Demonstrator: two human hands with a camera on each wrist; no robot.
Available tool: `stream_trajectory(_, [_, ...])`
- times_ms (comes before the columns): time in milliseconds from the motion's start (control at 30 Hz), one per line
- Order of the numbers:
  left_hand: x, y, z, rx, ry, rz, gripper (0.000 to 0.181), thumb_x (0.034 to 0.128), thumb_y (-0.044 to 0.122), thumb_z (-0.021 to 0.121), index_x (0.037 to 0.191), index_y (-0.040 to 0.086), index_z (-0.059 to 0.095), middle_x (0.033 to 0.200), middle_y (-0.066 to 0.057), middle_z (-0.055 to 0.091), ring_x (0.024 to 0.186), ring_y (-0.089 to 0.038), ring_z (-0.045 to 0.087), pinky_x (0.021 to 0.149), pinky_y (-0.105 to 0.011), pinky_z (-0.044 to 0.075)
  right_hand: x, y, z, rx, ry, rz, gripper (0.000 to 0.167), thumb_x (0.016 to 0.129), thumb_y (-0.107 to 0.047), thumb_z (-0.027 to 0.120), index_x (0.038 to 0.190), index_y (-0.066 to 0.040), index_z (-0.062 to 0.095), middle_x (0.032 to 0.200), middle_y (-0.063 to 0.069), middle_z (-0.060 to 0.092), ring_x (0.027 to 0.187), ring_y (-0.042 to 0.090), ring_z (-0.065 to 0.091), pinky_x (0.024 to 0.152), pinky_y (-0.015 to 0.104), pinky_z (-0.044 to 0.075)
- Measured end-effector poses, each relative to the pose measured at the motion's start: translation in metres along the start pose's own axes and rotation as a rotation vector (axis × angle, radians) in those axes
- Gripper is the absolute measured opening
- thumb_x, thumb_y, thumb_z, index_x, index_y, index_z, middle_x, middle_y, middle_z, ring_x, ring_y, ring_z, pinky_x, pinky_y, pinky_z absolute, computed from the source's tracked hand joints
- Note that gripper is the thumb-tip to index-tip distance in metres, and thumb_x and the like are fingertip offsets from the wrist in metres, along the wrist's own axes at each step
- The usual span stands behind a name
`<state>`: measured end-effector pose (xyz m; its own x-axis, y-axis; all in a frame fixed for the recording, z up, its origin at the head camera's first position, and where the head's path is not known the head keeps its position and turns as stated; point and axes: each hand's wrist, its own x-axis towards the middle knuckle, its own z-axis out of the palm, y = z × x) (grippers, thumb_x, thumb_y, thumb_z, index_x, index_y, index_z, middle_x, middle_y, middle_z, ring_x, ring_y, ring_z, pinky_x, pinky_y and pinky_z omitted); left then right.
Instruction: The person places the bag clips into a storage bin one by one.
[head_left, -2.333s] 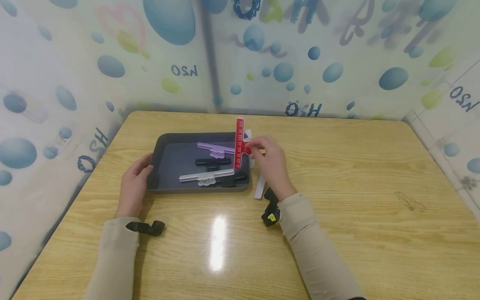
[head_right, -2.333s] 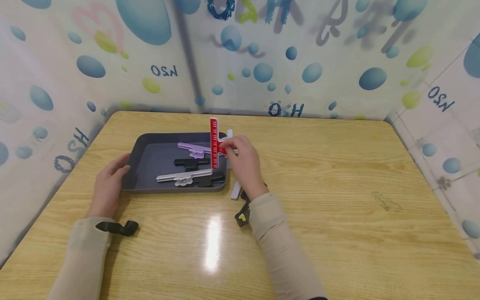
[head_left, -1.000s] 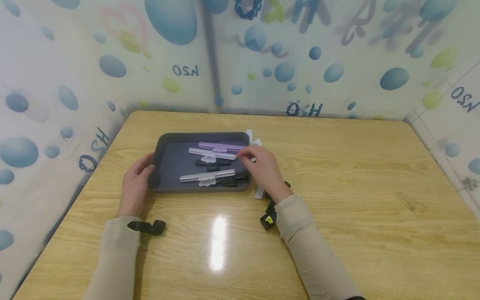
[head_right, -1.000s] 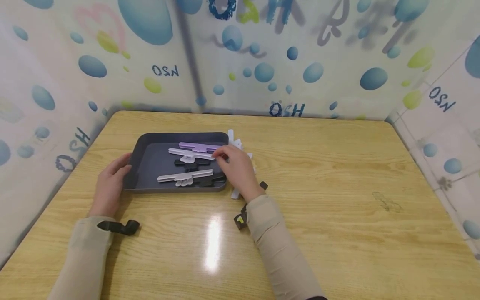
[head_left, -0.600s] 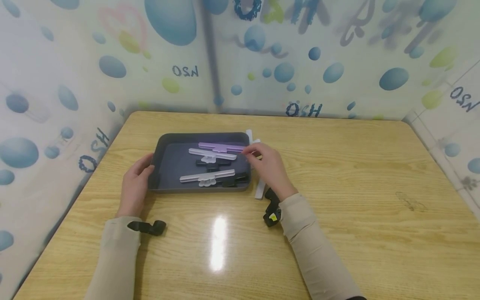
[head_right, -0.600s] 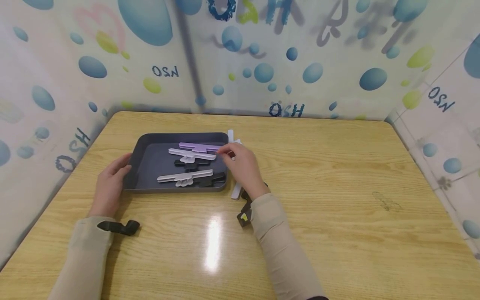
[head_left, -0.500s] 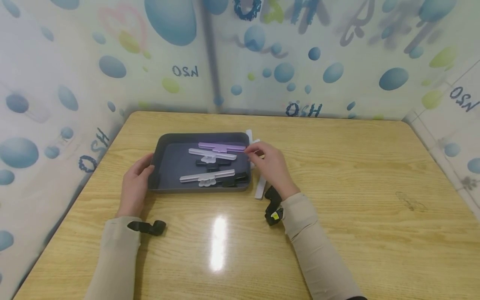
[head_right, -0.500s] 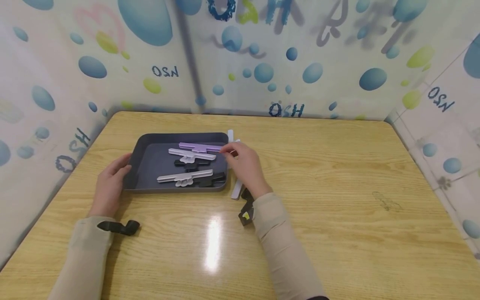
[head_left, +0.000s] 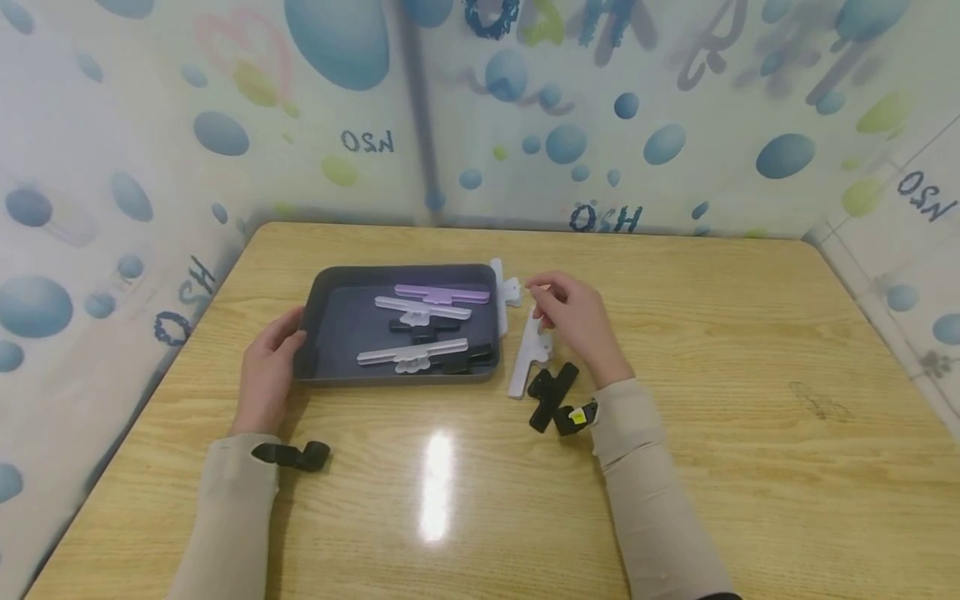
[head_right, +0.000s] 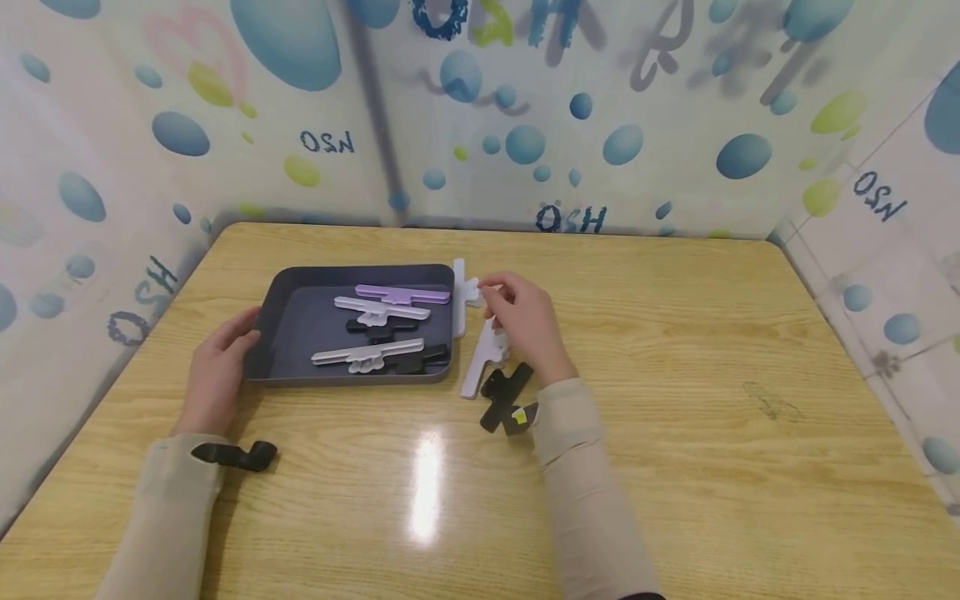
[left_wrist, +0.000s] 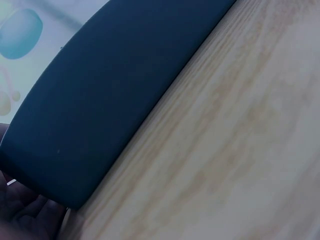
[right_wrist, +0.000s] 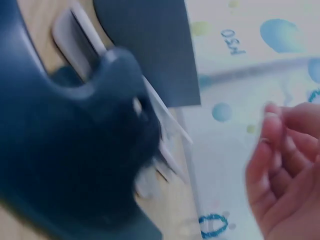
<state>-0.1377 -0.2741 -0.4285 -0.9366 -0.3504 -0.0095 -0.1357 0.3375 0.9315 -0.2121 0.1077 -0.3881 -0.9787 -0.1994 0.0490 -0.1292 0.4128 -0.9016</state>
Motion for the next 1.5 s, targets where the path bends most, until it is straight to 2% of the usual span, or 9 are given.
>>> stream_trajectory(200, [0.0, 0.0, -0.001, 0.01, 0.001, -0.016, 0.041, 0.0947, 0.031, 0.041, 0.135, 0.021, 0.041, 0.137, 0.004, 0.039, 0.125, -0.009, 0.033, 0.104, -0.032, 0.027, 0.001, 0.008, -0.011, -0.117, -0.116, 0.051, 0.031, 0.091, -0.033, 0.049, 0.114, -0.013, 0.056, 0.086, 0.005, 0.061, 0.075, 0.021, 0.057, 0.068, 0.038, 0.051])
stream_trajectory(400, [0.0, 0.001, -0.001, 0.002, 0.0, -0.026, 0.041, 0.0947, 0.031, 0.041, 0.135, 0.021, 0.041, 0.138, 0.004, 0.039, 0.125, -0.009, 0.033, 0.104, -0.032, 0.026, 0.001, 0.011, -0.014, -0.217, -0.204, 0.082, 0.033, 0.091, -0.035, 0.05, 0.117, -0.014, 0.054, 0.092, 0.005, 0.06, 0.08, 0.019, 0.057, 0.069, 0.034, 0.05])
stream_trajectory(533, [0.0, 0.001, -0.001, 0.005, -0.003, -0.019, 0.041, 0.0948, 0.031, 0.041, 0.135, 0.021, 0.041, 0.138, 0.004, 0.039, 0.125, -0.009, 0.032, 0.104, -0.032, 0.026, 0.001, 0.011, -0.014, -0.27, -0.231, 0.101, 0.033, 0.089, -0.033, 0.053, 0.117, -0.016, 0.054, 0.097, 0.006, 0.058, 0.082, 0.02, 0.056, 0.07, 0.033, 0.049])
stream_trajectory(667, [0.0, 0.001, 0.0, 0.007, -0.005, -0.015, 0.041, 0.0949, 0.031, 0.041, 0.135, 0.022, 0.041, 0.138, 0.005, 0.039, 0.125, -0.009, 0.032, 0.104, -0.032, 0.026, 0.0, 0.011, -0.016, -0.331, -0.226, 0.104, 0.033, 0.088, -0.032, 0.055, 0.117, -0.016, 0.054, 0.1, 0.006, 0.055, 0.085, 0.021, 0.053, 0.07, 0.033, 0.048])
stream_trajectory(867, [-0.001, 0.001, 0.0, 0.009, -0.005, -0.02, 0.041, 0.0949, 0.031, 0.041, 0.135, 0.021, 0.041, 0.138, 0.004, 0.039, 0.125, -0.009, 0.033, 0.104, -0.032, 0.026, -0.004, 0.01, -0.018, -0.435, -0.232, 0.175, 0.031, 0.086, -0.038, 0.056, 0.101, -0.012, 0.057, 0.096, 0.007, 0.055, 0.083, 0.023, 0.048, 0.067, 0.032, 0.042])
stream_trajectory(1067, [-0.001, 0.002, 0.001, 0.019, -0.004, -0.014, 0.041, 0.0947, 0.031, 0.041, 0.134, 0.021, 0.042, 0.137, 0.003, 0.039, 0.125, -0.01, 0.033, 0.104, -0.033, 0.027, -0.007, 0.009, -0.017, -0.503, -0.296, 0.253, 0.039, 0.083, -0.047, 0.056, 0.094, -0.01, 0.056, 0.086, 0.006, 0.056, 0.076, 0.022, 0.048, 0.061, 0.03, 0.04])
stream_trajectory(1333, [-0.001, 0.003, 0.0, 0.022, -0.006, -0.014, 0.041, 0.0946, 0.032, 0.041, 0.134, 0.022, 0.042, 0.137, 0.004, 0.039, 0.125, -0.01, 0.033, 0.104, -0.033, 0.027, -0.009, 0.012, -0.017, -0.546, -0.348, 0.246, 0.041, 0.08, -0.051, 0.058, 0.082, -0.01, 0.055, 0.074, 0.003, 0.053, 0.064, 0.019, 0.046, 0.055, 0.029, 0.038])
stream_trajectory(1500, [-0.001, 0.002, -0.001, 0.019, 0.004, -0.011, 0.04, 0.0946, 0.031, 0.042, 0.134, 0.022, 0.043, 0.137, 0.004, 0.04, 0.124, -0.01, 0.034, 0.103, -0.033, 0.027, -0.008, 0.015, -0.015, -0.554, -0.366, 0.241, 0.042, 0.077, -0.053, 0.06, 0.075, -0.011, 0.057, 0.07, 0.001, 0.057, 0.06, 0.017, 0.046, 0.052, 0.028, 0.037])
